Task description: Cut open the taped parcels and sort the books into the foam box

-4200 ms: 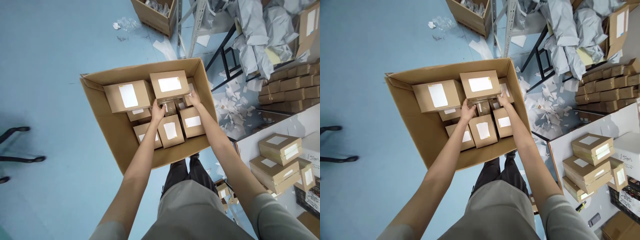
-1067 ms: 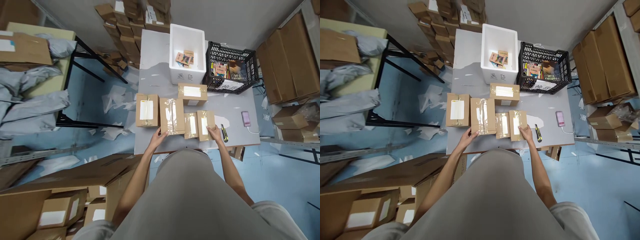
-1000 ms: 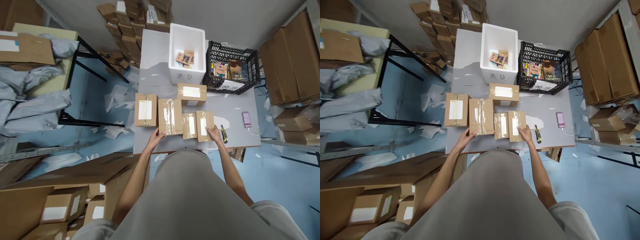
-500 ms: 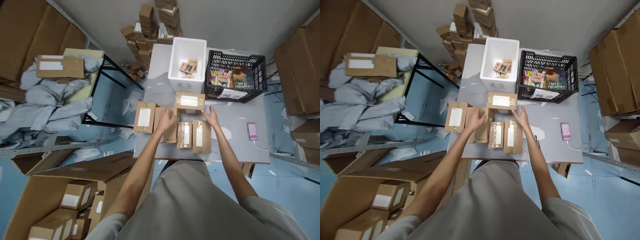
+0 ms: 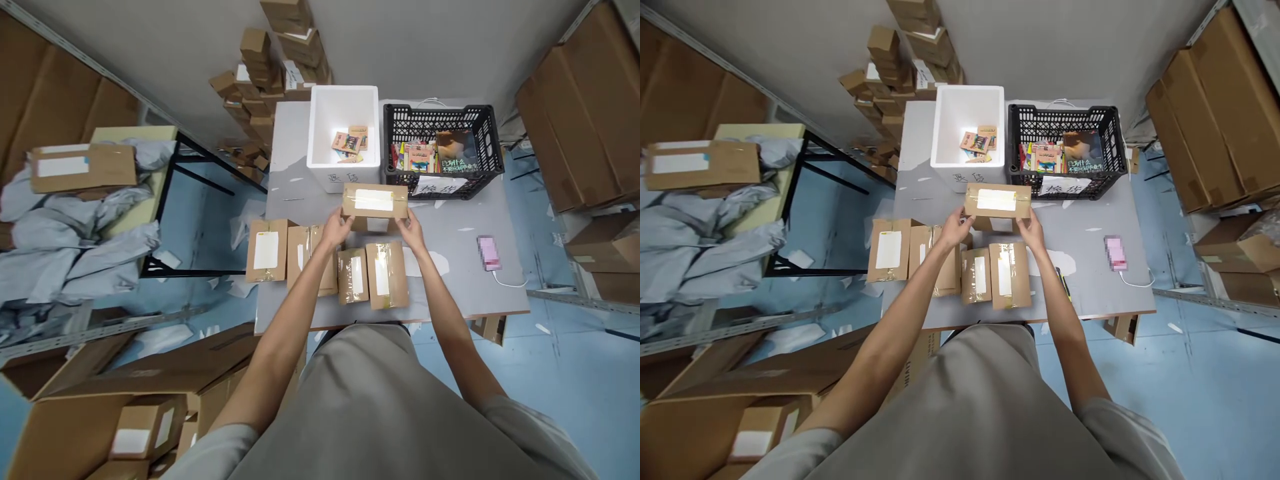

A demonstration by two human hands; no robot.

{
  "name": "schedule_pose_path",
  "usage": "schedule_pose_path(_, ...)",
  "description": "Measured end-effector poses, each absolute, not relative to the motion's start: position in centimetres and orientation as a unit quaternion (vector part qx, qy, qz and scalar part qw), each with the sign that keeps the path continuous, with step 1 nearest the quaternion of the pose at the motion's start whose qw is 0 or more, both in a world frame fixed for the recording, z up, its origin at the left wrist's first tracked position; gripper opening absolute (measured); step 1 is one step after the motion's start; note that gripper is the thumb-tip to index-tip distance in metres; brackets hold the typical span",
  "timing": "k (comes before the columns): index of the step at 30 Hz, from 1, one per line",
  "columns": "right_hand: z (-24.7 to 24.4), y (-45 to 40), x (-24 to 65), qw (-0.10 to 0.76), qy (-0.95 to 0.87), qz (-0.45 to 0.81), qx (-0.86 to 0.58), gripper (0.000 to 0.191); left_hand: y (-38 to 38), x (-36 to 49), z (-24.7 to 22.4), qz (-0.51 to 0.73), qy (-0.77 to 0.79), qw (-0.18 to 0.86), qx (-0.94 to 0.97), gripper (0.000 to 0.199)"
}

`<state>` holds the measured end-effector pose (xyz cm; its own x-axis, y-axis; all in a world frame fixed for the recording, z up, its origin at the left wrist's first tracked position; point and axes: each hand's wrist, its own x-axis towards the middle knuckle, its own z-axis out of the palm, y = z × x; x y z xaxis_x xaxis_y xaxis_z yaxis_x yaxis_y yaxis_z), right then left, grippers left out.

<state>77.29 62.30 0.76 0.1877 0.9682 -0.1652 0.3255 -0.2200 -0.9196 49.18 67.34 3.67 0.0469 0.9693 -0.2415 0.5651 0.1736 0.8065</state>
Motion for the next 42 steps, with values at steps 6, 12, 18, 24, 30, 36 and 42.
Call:
schedule_pose_path(6,1.8,57.8,84.5,0.449,-0.441,0.337,-0.700,0.106,64.7,55.7,4.3,0.267,0.556,0.508,0.601,0.070)
schedule_pose_path(12,2.2,49.4,93.5,0.497,-0.386,0.231,-0.742,0.099,58.6,63.6,5.0,0.252,0.455,0.557,0.647,0.070)
schedule_pose_path(18,1.8,41.7,98.1,0.504,-0.312,0.181,-0.785,0.095,50.8,67.8,5.7,0.166,0.420,0.579,0.679,0.067)
schedule_pose_path(24,0.9,37.6,96.7,0.423,-0.286,0.228,-0.829,0.084,47.3,66.6,3.7,0.067,0.452,0.625,0.632,0.055)
schedule_pose_path(30,2.3,40.2,92.0,0.316,-0.450,0.148,-0.822,0.072,42.4,58.3,2.2,0.067,0.424,0.808,0.405,0.042)
schedule_pose_path(36,2.4,50.6,80.2,0.219,-0.654,0.292,-0.663,0.073,39.6,51.3,1.8,0.095,0.504,0.857,-0.038,0.047)
schedule_pose_path(42,3.0,59.0,69.6,-0.055,-0.774,0.322,-0.543,0.069,40.9,51.9,1.5,0.240,0.506,0.804,-0.199,0.053)
